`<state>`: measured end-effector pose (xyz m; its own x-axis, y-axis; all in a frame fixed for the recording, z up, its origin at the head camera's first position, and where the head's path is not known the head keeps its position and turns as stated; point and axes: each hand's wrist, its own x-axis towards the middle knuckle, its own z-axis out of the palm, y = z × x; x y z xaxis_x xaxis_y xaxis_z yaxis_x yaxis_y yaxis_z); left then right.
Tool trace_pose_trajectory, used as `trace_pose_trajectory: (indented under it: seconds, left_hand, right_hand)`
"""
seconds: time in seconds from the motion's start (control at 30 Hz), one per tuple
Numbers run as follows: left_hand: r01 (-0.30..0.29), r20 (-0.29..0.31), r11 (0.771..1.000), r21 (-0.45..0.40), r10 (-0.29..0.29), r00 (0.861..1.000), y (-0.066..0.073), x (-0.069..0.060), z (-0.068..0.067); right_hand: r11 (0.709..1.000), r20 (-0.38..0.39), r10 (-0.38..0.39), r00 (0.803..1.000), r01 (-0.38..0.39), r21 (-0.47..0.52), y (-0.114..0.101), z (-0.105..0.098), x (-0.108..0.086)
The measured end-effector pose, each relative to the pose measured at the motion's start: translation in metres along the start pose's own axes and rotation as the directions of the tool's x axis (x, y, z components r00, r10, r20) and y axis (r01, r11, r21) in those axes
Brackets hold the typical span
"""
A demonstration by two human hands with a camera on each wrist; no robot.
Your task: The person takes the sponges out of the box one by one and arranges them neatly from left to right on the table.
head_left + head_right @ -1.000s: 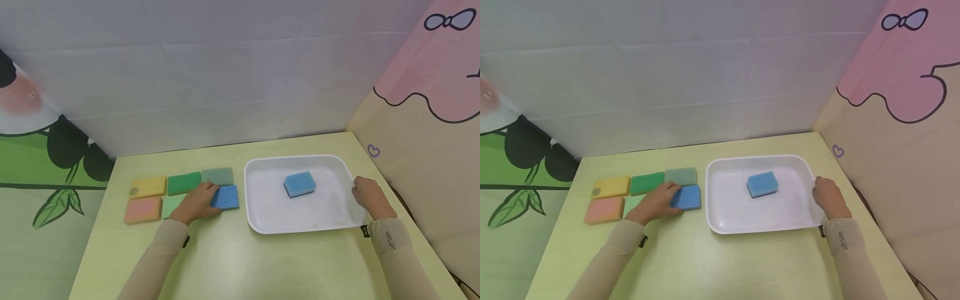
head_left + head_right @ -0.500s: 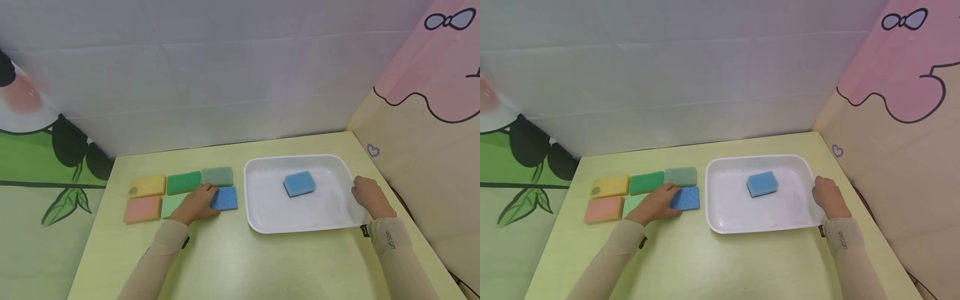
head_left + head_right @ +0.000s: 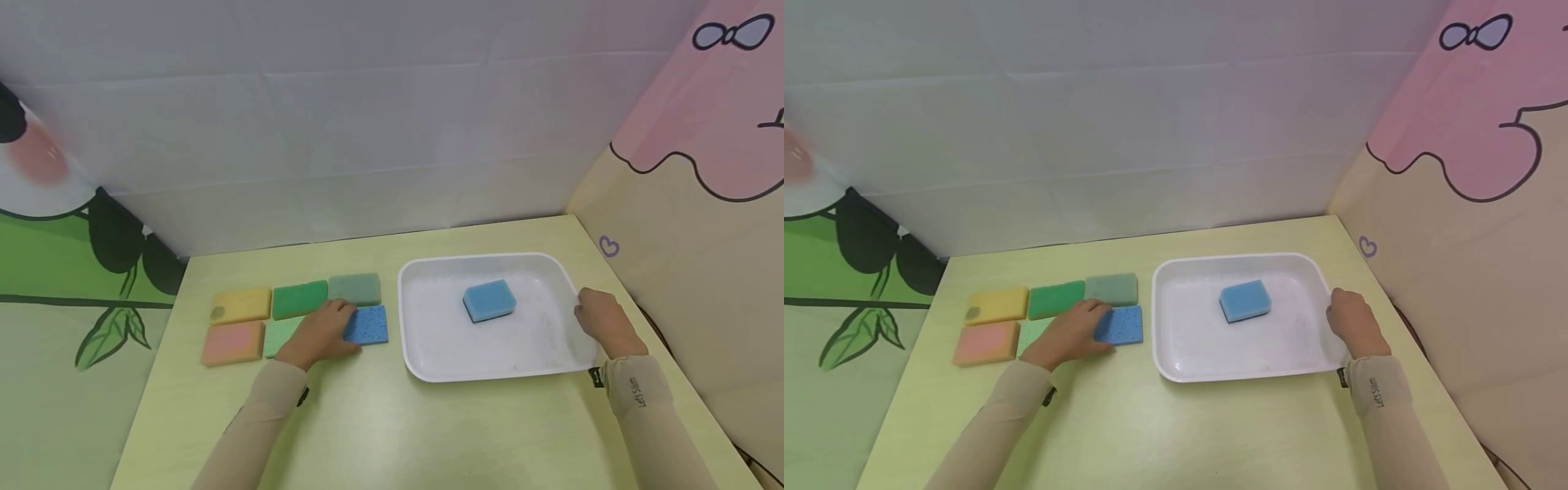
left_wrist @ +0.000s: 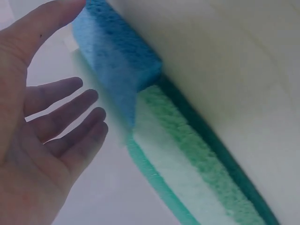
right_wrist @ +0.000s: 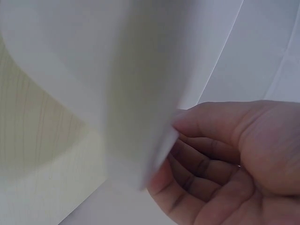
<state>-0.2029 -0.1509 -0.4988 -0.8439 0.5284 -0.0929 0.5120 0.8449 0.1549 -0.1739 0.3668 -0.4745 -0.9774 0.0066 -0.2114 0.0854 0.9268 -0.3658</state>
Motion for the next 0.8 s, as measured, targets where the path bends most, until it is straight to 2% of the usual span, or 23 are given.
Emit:
trace_pose_trajectory:
  seconds: [0.13,0.3,0.43,0.63,0.8]
  left_hand:
    - [0.016,0.007,1.000,-0.017,-0.015,1.000,0.006,0.000,-0.009]
    - [0.070,0.053,0.995,-0.070,-0.067,0.996,0.015,0.002,-0.022]
    - [0.094,0.063,0.991,-0.099,-0.088,0.994,0.025,0.006,-0.035]
    - [0.114,0.054,0.991,-0.065,-0.110,0.992,0.040,0.017,-0.050]
    - [0.088,0.034,0.996,-0.032,-0.087,0.996,0.054,0.029,-0.058]
  right_hand:
    - [1.000,-0.002,0.000,1.000,0.000,-0.003,0.001,0.001,0.001]
    - [1.000,-0.002,0.001,1.000,-0.001,-0.005,0.003,0.003,0.002]
    - [1.000,-0.004,0.003,1.000,-0.003,-0.003,0.003,0.002,0.002]
    - [1.000,-0.001,0.007,1.000,-0.007,0.000,0.002,0.001,0.001]
    - [1.000,0.001,0.006,1.000,-0.006,0.000,0.001,0.001,0.001]
